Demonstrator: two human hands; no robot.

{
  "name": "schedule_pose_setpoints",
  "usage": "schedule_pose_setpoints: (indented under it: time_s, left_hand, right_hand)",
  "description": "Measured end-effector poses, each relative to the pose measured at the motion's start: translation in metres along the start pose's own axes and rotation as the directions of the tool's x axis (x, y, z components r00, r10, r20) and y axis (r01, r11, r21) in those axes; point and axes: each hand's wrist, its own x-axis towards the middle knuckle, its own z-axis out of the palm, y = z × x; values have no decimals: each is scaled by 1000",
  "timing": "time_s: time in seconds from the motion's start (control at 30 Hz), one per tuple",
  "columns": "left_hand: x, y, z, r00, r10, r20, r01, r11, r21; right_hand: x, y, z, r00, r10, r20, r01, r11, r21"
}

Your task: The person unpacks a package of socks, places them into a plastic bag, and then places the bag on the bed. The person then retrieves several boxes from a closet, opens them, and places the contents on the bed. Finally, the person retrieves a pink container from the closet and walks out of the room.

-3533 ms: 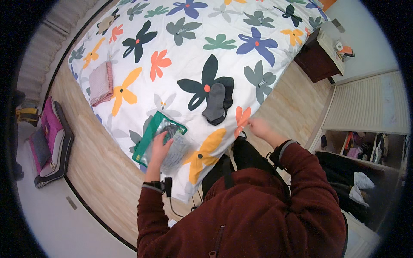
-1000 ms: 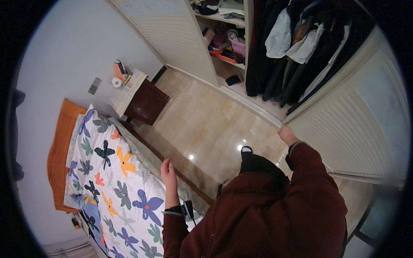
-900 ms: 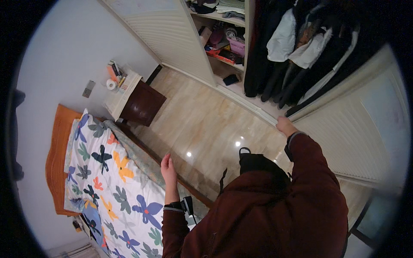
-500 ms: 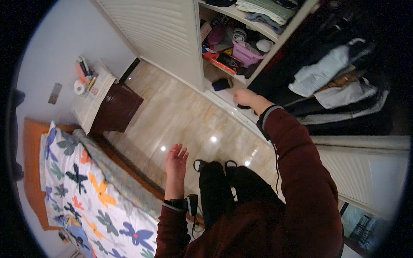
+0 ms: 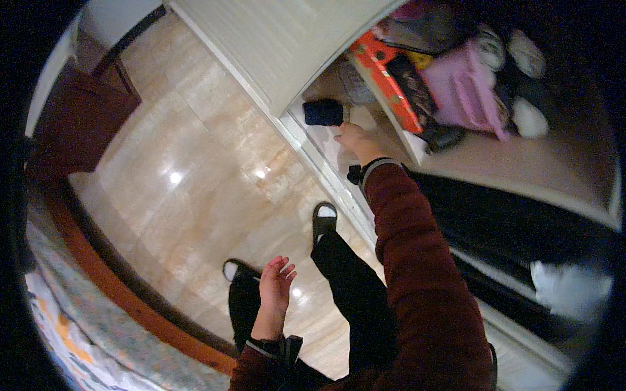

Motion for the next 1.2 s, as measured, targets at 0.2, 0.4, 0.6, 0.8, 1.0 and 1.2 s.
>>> schedule_pose_setpoints:
  time_s: [0.2,0.4,0.6,0.8,1.0,1.2]
  left_hand:
    - [80,-56,10,997,-81,-1,81,991,-106]
    - [115,-82,9,992,-125,-10,121,972,-202]
    - [116,-78,8,994,-103,-48,92,978,-190]
    - [80,-35,11,998,11,68,1,983,-184]
    - [26,25,-5,999,-44,-12,37,936,-349]
    - [-55,80,-13,936,258,239,-162,920,-356]
  right_hand:
    - [77,22,52,766,640,65,-574,635,516]
    - [144,56,99,709,705,-30,-630,652,423]
    - [99,34,108,754,649,-101,-395,571,719]
    - [-18,-76,84,971,143,193,-153,-252,956]
    - [-207,-221,-9,880,-373,295,-88,483,871]
    - [-267,-244,-141,889,-451,82,-279,-390,877]
